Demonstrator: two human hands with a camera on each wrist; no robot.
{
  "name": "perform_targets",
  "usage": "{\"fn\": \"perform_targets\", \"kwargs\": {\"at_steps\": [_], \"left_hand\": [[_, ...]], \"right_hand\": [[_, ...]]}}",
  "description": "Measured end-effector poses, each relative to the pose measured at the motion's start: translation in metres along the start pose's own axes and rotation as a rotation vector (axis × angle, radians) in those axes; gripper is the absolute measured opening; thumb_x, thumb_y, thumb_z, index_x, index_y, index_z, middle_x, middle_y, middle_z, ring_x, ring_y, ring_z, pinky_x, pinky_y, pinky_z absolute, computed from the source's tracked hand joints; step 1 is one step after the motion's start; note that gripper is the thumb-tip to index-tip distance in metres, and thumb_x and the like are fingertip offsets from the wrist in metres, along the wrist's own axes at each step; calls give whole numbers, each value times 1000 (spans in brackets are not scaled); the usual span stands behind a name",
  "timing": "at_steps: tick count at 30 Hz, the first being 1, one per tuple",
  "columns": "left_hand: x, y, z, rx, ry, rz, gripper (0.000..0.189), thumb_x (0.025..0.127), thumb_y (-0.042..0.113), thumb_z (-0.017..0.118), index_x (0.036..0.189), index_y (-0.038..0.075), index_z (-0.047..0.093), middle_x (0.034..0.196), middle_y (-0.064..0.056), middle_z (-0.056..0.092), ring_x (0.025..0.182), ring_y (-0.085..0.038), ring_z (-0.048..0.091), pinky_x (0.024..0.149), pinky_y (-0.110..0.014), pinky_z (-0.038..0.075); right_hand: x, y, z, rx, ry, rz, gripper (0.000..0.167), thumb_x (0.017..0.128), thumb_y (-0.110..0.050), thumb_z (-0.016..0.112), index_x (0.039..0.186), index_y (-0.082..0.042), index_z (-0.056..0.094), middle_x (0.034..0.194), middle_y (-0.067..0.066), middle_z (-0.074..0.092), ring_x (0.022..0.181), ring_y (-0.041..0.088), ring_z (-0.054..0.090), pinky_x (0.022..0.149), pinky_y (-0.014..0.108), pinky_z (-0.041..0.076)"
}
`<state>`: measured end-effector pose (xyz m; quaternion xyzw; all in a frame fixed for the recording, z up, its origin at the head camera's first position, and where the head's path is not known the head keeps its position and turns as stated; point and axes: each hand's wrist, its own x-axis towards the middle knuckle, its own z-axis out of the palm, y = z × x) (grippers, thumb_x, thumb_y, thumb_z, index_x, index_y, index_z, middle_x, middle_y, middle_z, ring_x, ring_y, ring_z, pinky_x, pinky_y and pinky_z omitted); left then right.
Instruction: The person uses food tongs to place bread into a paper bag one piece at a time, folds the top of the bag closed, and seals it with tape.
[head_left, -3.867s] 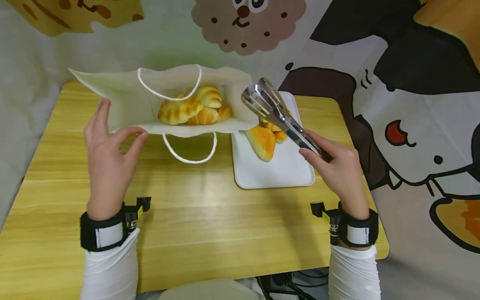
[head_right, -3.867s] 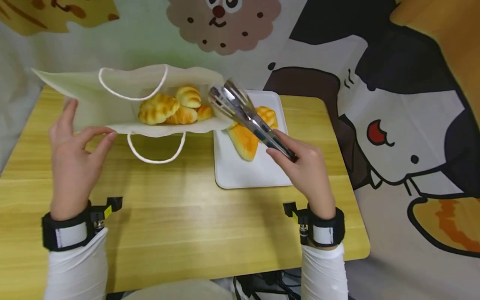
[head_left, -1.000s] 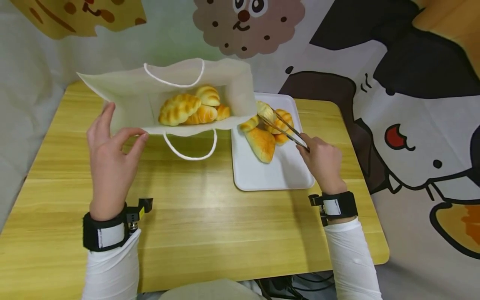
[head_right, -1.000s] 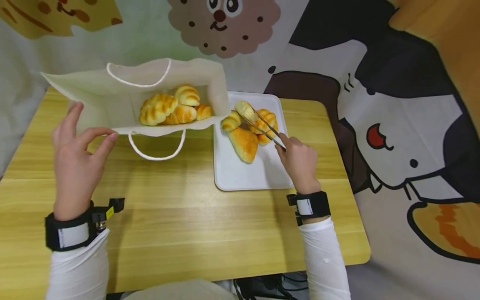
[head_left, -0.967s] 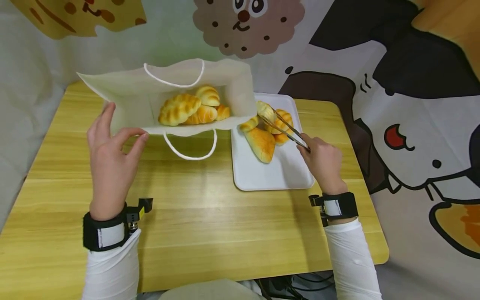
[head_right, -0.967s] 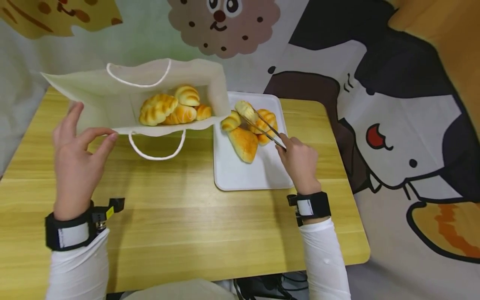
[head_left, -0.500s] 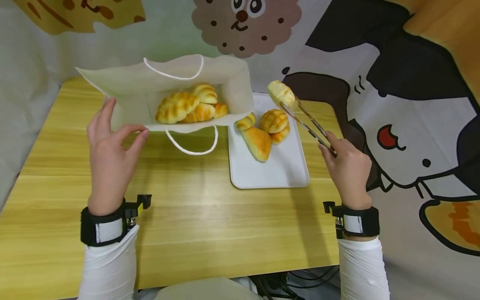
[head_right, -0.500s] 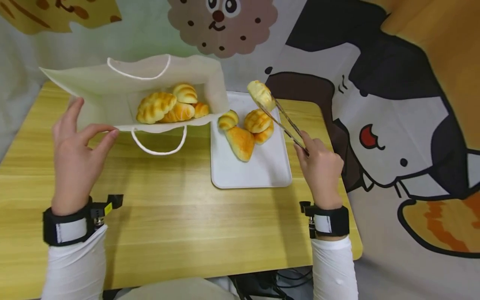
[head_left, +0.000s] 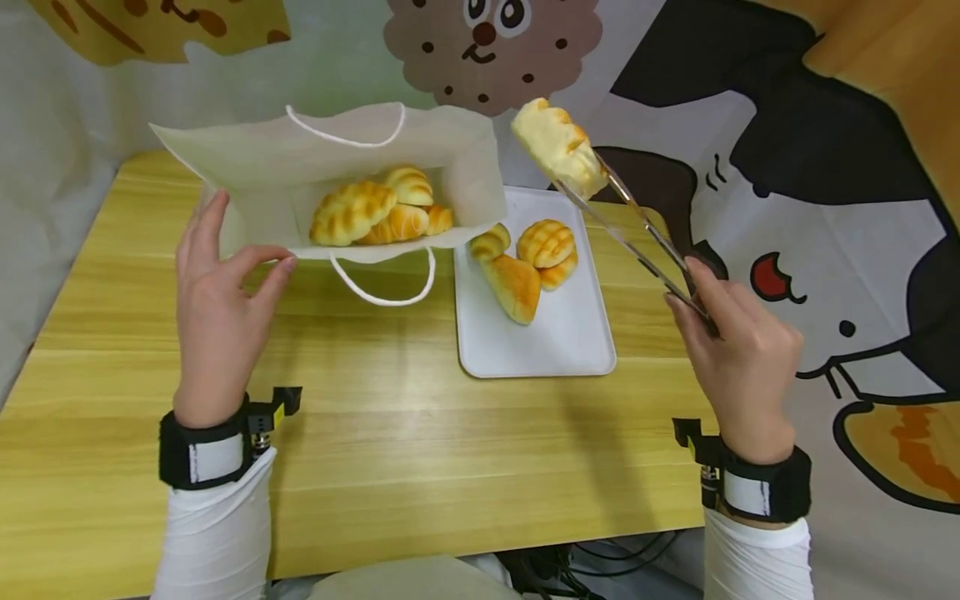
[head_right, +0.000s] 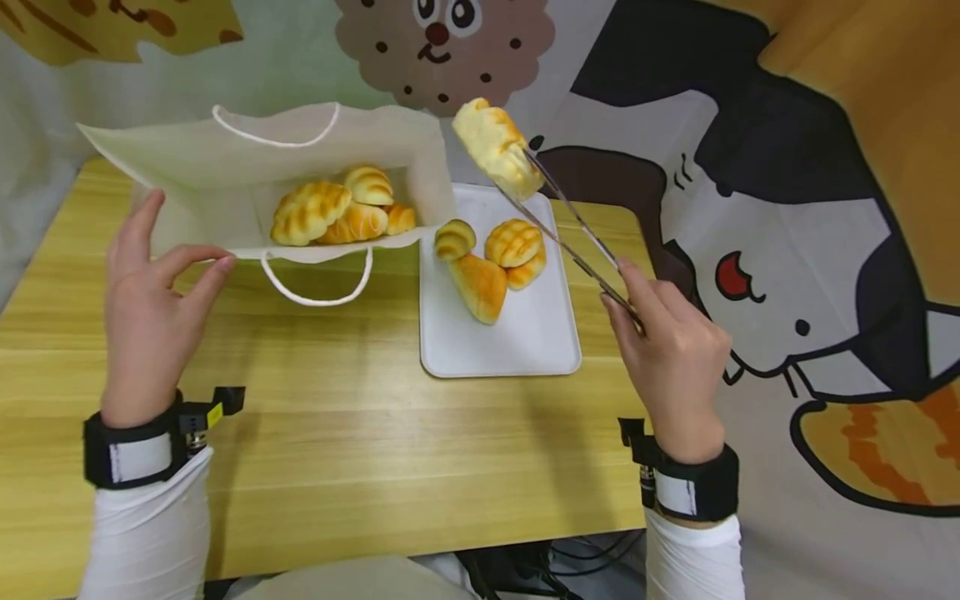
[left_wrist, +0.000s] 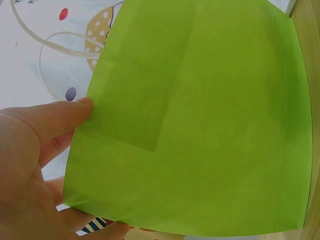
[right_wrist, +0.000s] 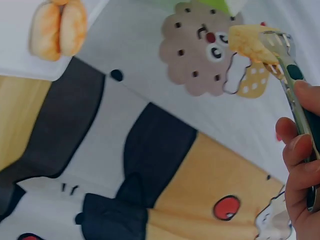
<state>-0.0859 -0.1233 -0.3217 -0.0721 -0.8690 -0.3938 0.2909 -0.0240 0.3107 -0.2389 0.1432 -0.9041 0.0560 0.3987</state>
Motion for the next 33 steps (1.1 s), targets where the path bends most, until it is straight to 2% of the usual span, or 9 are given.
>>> {"fn": "perform_targets", "kwargs": {"at_steps": [3,9,15,20,27,33], "left_hand": [[0,-1,0,2,-3,3,16,77,15,70,83,-1,69,143,0,28,132,-19,16,106,-36,11],[2,0,-1,10,-11,35,16,77,15,70,82,0,69,143,-2,29,132,-20,15,106,-37,11],[-1,0,-2,6,-23,17,15,78,16,69,83,2,69,144,0,27,133,-19,14,106,-38,12],[-4,-2,-1,11,-24,37,15,77,15,70,83,1,69,143,-2,28,133,-21,14,106,-39,11],[-4,-2,-2,20,-30,51,14,77,13,70,83,1,69,144,-2,26,133,-21,13,106,-38,10],[-4,-3,-3,25,-24,89,14,76,13,71,83,1,69,144,-3,25,133,-22,13,106,-41,10]], "right_hand": [[6,-12,-5,28,6,-49,40,71,-8,74,110,-8,64,73,16,63,53,26,55,44,38,38],[16,-32,-4,42,-68,-183,44,69,-8,76,111,-5,63,77,15,64,50,24,53,40,34,38],[33,-47,12,57,-184,-325,45,75,-15,72,117,-10,59,78,10,63,52,20,52,39,27,35],[52,-58,27,63,-243,-407,40,79,-21,68,118,-13,60,72,6,58,50,17,48,39,25,34],[87,-89,44,44,-242,-550,30,83,-19,64,112,-11,63,72,4,56,51,18,49,37,24,32],[108,-111,62,66,-206,-640,23,82,-12,64,104,-8,64,65,5,49,45,16,39,36,21,24]]}}
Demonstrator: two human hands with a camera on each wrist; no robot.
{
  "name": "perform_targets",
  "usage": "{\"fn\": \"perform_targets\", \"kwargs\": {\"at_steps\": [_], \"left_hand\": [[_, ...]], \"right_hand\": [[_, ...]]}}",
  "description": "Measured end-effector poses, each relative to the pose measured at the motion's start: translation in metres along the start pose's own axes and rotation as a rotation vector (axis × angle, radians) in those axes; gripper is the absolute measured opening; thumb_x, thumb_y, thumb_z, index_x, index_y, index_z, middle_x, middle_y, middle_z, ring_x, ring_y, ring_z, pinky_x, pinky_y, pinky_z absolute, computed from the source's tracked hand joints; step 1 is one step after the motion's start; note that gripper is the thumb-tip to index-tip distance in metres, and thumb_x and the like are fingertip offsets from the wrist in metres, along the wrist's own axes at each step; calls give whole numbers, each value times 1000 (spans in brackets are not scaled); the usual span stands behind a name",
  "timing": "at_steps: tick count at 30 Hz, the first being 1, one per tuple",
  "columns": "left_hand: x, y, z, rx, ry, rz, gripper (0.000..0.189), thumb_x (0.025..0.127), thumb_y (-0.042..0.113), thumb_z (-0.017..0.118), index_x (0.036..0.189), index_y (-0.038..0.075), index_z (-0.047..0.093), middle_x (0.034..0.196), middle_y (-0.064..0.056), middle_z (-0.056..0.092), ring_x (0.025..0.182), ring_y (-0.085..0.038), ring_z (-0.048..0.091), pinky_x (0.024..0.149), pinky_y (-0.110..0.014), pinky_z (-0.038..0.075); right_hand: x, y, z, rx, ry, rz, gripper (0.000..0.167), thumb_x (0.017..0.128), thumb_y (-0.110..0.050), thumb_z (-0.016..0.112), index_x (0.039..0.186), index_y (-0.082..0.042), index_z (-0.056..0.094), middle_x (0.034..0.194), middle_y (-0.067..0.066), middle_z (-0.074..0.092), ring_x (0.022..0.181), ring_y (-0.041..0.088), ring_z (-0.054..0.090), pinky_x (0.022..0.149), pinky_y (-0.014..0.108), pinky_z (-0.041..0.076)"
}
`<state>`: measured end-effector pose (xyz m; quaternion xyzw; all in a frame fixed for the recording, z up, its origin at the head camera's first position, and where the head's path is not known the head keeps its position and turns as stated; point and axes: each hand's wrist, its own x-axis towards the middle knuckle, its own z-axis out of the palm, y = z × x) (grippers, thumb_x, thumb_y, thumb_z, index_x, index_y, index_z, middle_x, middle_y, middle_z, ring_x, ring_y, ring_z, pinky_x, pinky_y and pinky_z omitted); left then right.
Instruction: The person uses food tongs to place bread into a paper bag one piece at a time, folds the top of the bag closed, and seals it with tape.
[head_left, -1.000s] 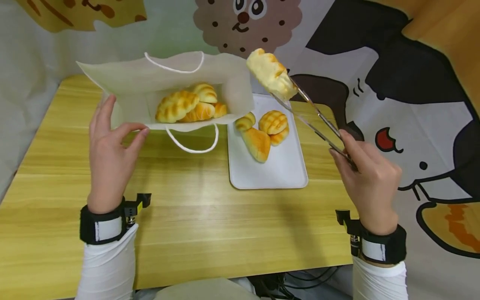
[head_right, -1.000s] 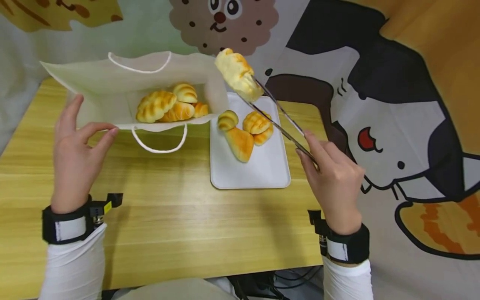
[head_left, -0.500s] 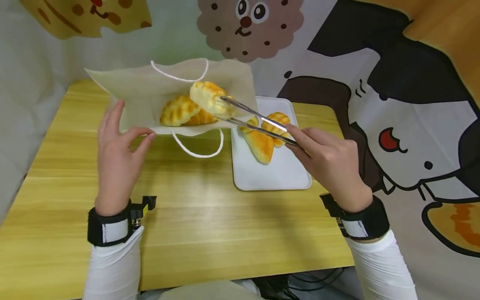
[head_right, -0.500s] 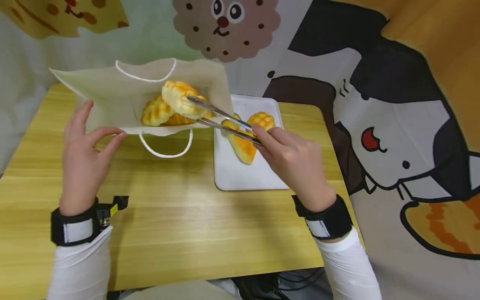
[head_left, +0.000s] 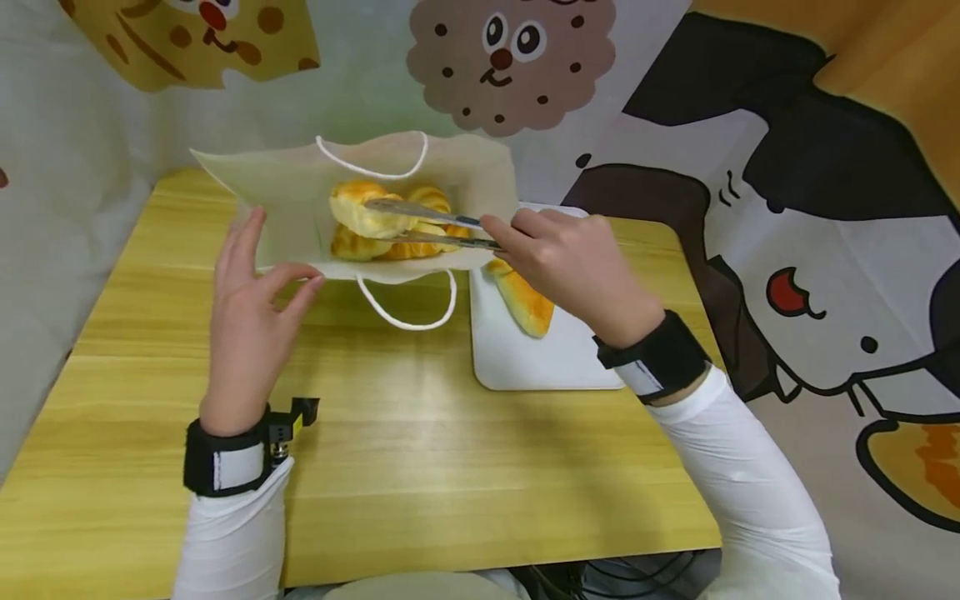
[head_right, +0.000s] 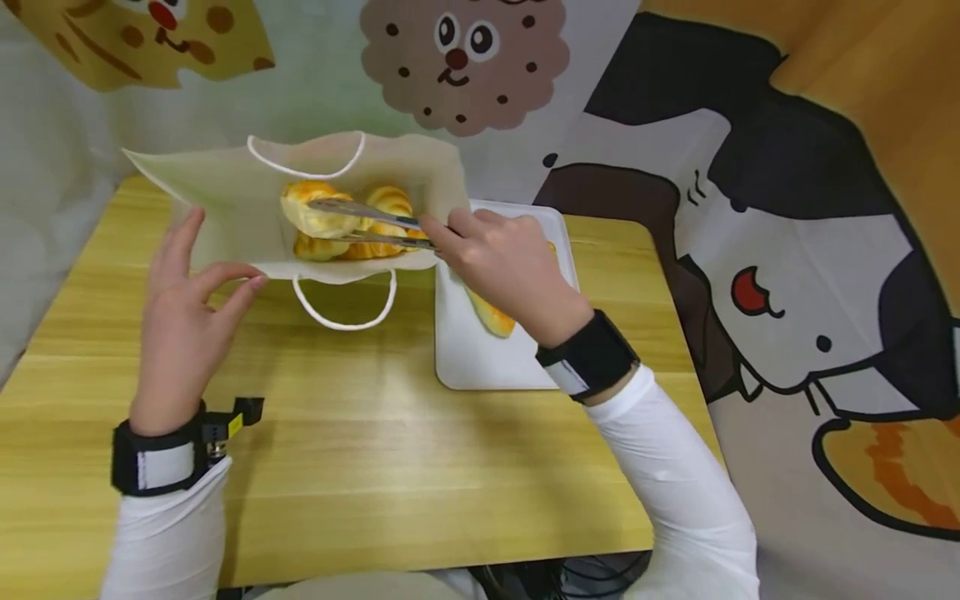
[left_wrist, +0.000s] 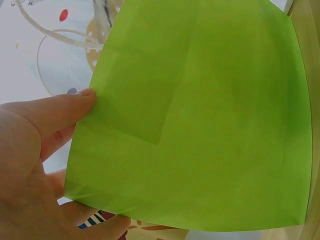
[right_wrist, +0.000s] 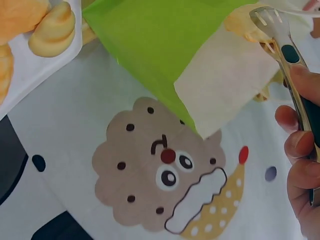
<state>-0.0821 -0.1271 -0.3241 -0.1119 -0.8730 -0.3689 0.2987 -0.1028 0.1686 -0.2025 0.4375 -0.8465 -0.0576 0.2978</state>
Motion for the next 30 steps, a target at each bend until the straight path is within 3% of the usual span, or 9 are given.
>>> {"fn": "perform_targets", "kwargs": {"at_steps": [5,12,18,25,30], "left_hand": [[-1,-1,1,8,3,12,14,76,13,71,82,1,69,144,-2,25,133,-24,14,106,-40,10],[0,-1,1,6,10,19,13,75,12,72,82,2,69,144,-5,27,132,-25,16,106,-39,11],[2,-1,2,4,15,22,13,75,13,71,82,2,69,144,-4,27,132,-25,17,106,-40,11],[3,0,0,3,15,27,12,76,12,71,82,2,69,144,-2,26,132,-24,16,106,-39,11],[2,-1,-2,8,6,8,13,76,13,71,83,2,69,144,-4,25,132,-23,15,106,-40,11]], "right_hand": [[12,3,20,2,2,-21,17,87,-11,57,104,-10,61,63,3,40,44,14,29,35,25,21],[24,9,51,16,-48,-33,24,94,-18,43,109,-13,61,65,3,42,45,16,34,34,29,25],[33,5,58,-5,-68,-31,23,94,-15,38,103,-11,59,65,3,40,45,16,32,33,30,25],[43,-1,66,34,-60,-37,18,88,-9,44,97,-9,60,68,5,47,53,17,40,39,29,29],[44,-3,65,93,-78,-35,19,85,-16,56,103,-11,59,72,5,49,55,17,43,42,30,31]]}}
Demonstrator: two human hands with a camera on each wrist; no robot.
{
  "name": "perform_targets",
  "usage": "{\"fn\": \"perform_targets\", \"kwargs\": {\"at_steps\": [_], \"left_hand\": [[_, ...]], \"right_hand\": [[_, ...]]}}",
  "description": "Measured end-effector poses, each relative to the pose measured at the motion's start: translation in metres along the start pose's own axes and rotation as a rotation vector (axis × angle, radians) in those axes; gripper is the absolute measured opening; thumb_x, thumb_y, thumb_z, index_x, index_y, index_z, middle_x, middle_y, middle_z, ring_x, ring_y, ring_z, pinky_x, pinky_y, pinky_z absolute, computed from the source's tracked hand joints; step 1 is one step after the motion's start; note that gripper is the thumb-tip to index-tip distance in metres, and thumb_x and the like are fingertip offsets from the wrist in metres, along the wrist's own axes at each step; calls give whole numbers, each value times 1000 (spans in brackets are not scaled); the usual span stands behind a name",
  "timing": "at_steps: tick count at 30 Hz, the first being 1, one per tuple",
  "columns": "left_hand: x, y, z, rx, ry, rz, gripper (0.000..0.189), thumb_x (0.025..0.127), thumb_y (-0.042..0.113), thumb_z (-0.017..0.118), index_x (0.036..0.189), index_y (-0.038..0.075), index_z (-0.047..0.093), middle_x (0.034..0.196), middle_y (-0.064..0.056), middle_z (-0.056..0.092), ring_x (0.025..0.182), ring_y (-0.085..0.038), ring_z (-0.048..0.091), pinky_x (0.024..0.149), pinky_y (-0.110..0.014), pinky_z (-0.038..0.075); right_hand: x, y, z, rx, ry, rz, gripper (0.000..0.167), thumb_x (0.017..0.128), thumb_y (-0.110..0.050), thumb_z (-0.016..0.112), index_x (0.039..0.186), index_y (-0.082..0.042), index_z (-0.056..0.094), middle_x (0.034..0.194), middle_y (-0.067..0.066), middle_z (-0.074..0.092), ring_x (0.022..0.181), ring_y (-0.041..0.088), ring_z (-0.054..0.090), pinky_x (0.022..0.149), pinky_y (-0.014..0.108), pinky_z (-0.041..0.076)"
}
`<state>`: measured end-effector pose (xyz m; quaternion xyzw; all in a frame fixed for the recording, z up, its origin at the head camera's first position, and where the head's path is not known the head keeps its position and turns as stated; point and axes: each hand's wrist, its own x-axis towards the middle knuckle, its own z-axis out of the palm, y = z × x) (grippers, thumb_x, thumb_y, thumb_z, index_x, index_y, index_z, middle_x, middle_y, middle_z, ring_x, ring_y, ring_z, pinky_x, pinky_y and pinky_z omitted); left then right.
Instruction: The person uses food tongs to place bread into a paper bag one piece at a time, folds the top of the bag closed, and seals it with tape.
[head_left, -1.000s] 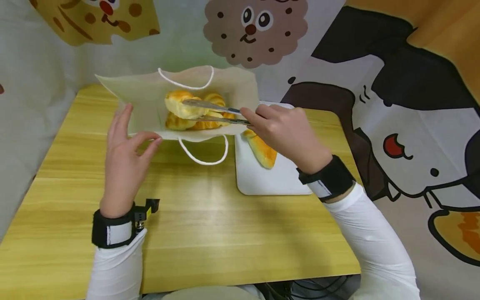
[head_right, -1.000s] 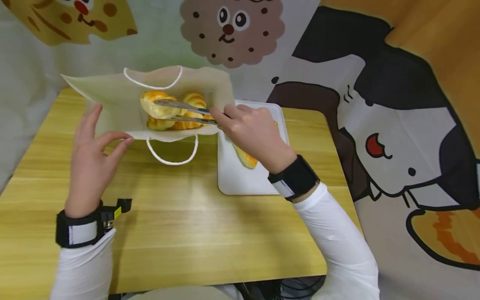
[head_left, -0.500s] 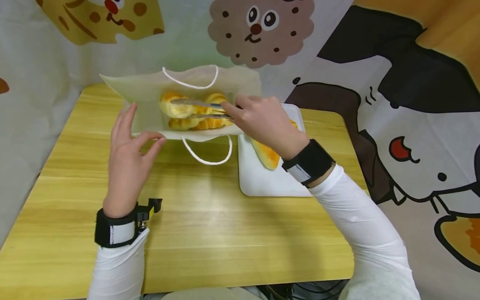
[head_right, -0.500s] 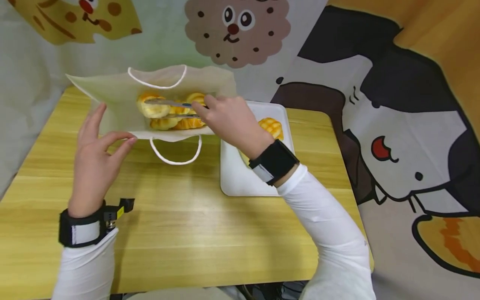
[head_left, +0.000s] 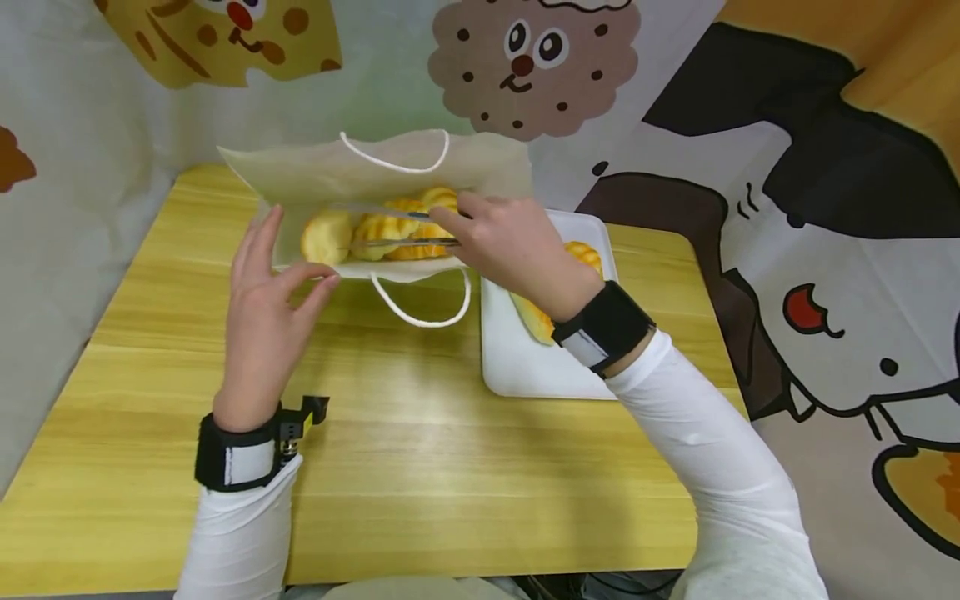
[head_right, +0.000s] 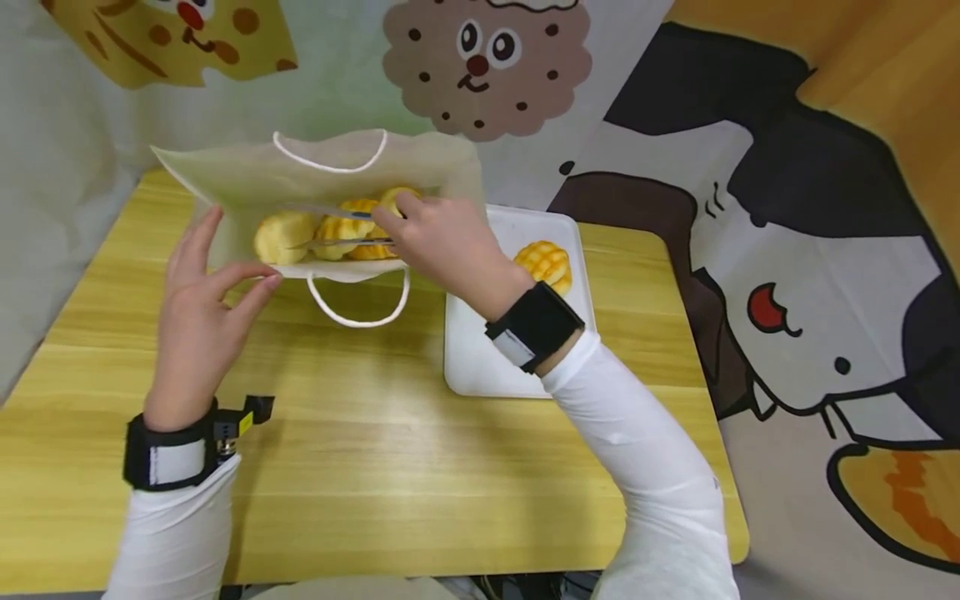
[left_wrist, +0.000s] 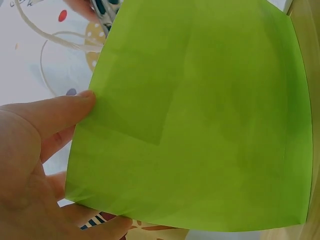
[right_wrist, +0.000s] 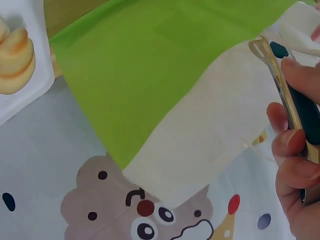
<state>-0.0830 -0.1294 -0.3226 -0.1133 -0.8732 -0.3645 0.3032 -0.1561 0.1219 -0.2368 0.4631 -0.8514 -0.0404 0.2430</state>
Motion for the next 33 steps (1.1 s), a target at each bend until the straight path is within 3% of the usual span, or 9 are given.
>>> {"fn": "perform_targets", "kwargs": {"at_steps": [9,15,22,29,33], "left_hand": [[1,3,1,-1,-2,-12,14,77,14,70,84,2,69,145,0,24,132,-24,15,106,-40,11],[1,5,3,-4,-11,-21,15,76,14,71,84,1,69,145,-1,24,132,-24,15,106,-40,11],[-1,4,4,-5,2,-44,14,76,13,71,83,1,69,144,0,25,132,-21,15,106,-39,13],[1,5,5,4,13,-71,16,77,16,70,84,2,69,144,1,26,132,-20,16,105,-38,14],[3,7,7,9,14,-102,18,78,18,69,85,1,69,144,3,26,131,-19,17,105,-37,14]], "right_hand": [[-23,8,-12,77,-77,84,38,82,-31,63,115,-13,58,80,2,50,55,15,43,45,27,33],[-44,17,-19,85,-63,141,40,82,-37,62,116,-16,59,78,1,51,52,14,43,42,26,30],[-84,29,-29,170,-18,261,38,80,-31,67,113,-15,61,75,2,55,58,14,51,47,25,35],[-127,30,-41,234,5,393,43,77,-27,70,117,-14,61,72,2,55,54,12,42,48,24,32],[-150,30,-49,260,23,517,45,78,-27,69,121,-17,57,80,0,59,61,10,44,51,24,34]]}}
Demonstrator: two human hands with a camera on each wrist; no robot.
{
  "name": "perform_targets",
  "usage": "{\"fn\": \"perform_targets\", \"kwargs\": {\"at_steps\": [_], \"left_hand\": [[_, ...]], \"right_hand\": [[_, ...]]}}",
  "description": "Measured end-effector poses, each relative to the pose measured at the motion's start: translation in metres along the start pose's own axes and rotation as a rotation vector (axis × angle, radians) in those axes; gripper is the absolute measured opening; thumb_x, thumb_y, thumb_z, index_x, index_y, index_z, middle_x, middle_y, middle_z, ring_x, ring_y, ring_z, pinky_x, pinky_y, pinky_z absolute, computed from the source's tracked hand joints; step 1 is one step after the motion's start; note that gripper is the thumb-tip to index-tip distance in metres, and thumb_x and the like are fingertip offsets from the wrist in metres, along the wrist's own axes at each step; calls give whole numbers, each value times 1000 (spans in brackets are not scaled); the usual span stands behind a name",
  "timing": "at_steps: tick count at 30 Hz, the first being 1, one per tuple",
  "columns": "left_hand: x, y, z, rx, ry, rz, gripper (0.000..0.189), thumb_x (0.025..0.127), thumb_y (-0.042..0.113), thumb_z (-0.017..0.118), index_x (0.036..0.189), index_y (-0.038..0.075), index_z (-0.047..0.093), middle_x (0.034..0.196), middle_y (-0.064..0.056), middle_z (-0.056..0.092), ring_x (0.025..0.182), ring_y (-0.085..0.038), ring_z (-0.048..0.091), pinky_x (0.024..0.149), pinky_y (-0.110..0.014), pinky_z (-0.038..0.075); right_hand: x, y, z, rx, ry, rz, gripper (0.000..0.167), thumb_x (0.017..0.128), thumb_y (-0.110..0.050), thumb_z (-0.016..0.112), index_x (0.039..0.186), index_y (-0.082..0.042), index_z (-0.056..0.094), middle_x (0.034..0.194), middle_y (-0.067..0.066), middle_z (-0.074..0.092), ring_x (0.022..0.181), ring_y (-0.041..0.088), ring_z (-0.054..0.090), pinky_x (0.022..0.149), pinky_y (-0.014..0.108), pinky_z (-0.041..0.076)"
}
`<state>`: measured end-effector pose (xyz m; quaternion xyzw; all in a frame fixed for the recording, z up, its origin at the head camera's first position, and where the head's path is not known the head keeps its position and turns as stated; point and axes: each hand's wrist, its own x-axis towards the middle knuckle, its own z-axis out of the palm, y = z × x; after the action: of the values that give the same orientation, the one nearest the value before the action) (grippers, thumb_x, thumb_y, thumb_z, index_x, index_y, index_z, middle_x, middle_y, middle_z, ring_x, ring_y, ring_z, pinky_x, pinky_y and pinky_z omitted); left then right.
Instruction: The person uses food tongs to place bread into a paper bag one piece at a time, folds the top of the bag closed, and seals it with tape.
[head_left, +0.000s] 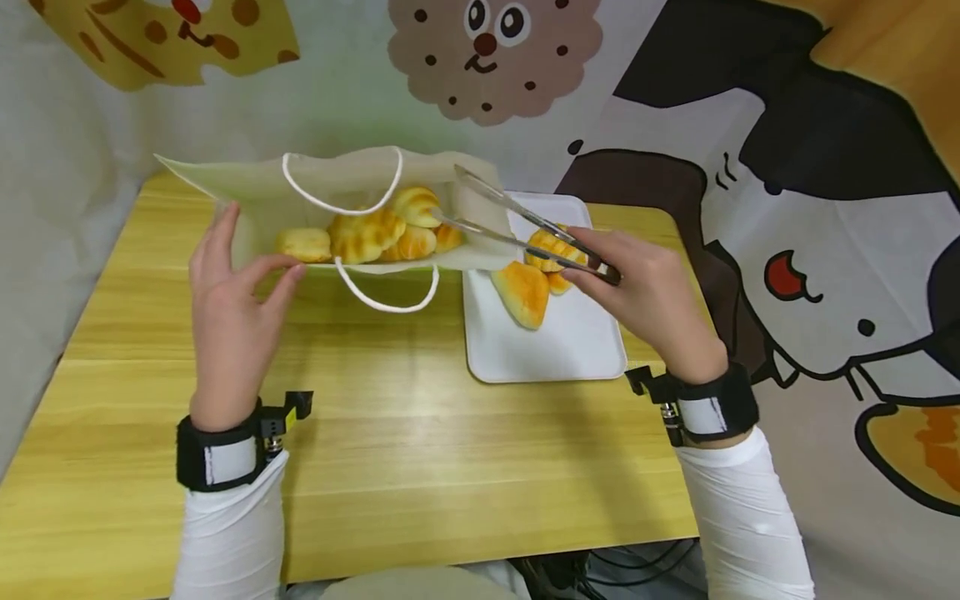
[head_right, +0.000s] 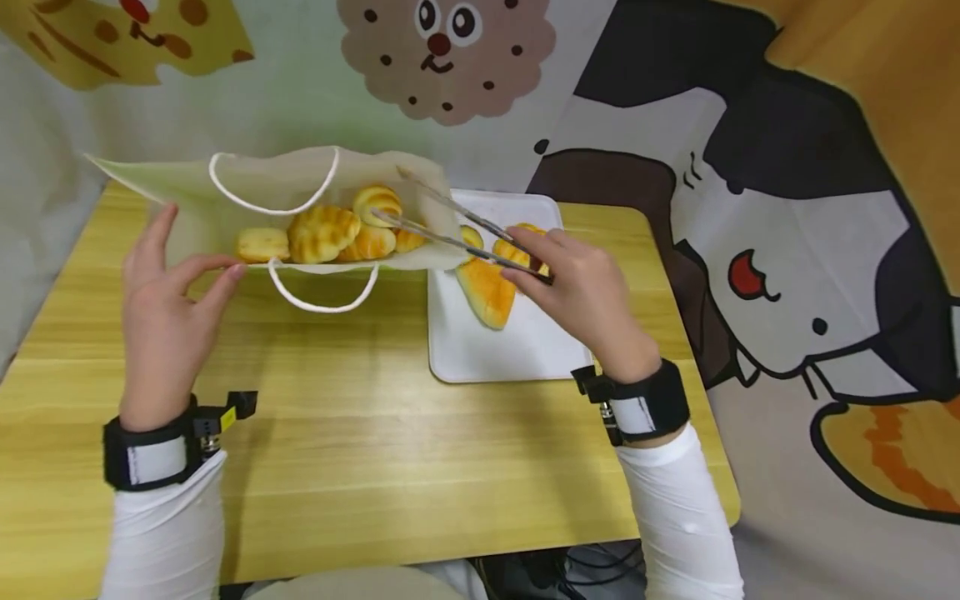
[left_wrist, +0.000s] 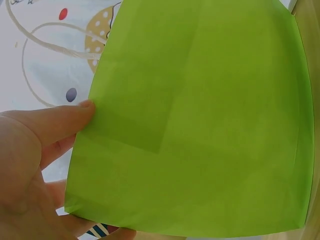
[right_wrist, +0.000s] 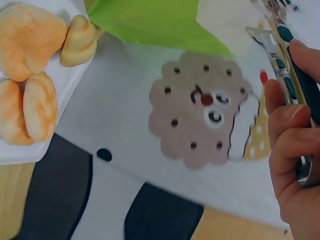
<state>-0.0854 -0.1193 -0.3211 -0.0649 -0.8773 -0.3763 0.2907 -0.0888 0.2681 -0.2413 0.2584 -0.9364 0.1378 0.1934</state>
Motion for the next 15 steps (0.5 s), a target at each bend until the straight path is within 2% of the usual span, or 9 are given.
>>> {"fn": "perform_targets", "kwargs": {"at_steps": [3,6,10,12,15], "left_hand": [[1,2,1,7,-1,-13,19,79,18,68,85,1,69,144,4,26,131,-18,17,105,-37,15],[1,3,2,10,-5,-33,19,79,18,68,86,1,69,144,6,25,131,-17,16,105,-37,15],[0,4,3,10,0,-43,19,79,19,68,86,1,70,144,6,26,131,-16,17,105,-37,15],[0,5,4,8,4,-40,18,79,18,68,86,1,69,144,5,27,131,-16,17,105,-36,15],[0,7,5,7,11,-38,18,79,16,68,85,-1,69,143,2,29,131,-18,18,105,-37,15]], "right_hand": [[-15,9,-5,51,63,114,46,78,-28,69,121,-19,57,97,1,63,74,12,53,59,24,40],[-30,19,-5,114,144,240,45,77,-28,70,120,-24,58,110,-1,62,82,12,56,65,19,42],[-53,31,3,179,202,405,41,78,-32,68,118,-32,58,109,-4,62,77,8,52,63,12,39],[-65,36,9,198,201,479,40,78,-35,67,117,-35,57,109,-4,62,76,7,52,62,12,40],[-81,42,20,230,195,561,39,79,-36,66,117,-35,57,99,-3,62,67,10,50,53,15,38]]}}
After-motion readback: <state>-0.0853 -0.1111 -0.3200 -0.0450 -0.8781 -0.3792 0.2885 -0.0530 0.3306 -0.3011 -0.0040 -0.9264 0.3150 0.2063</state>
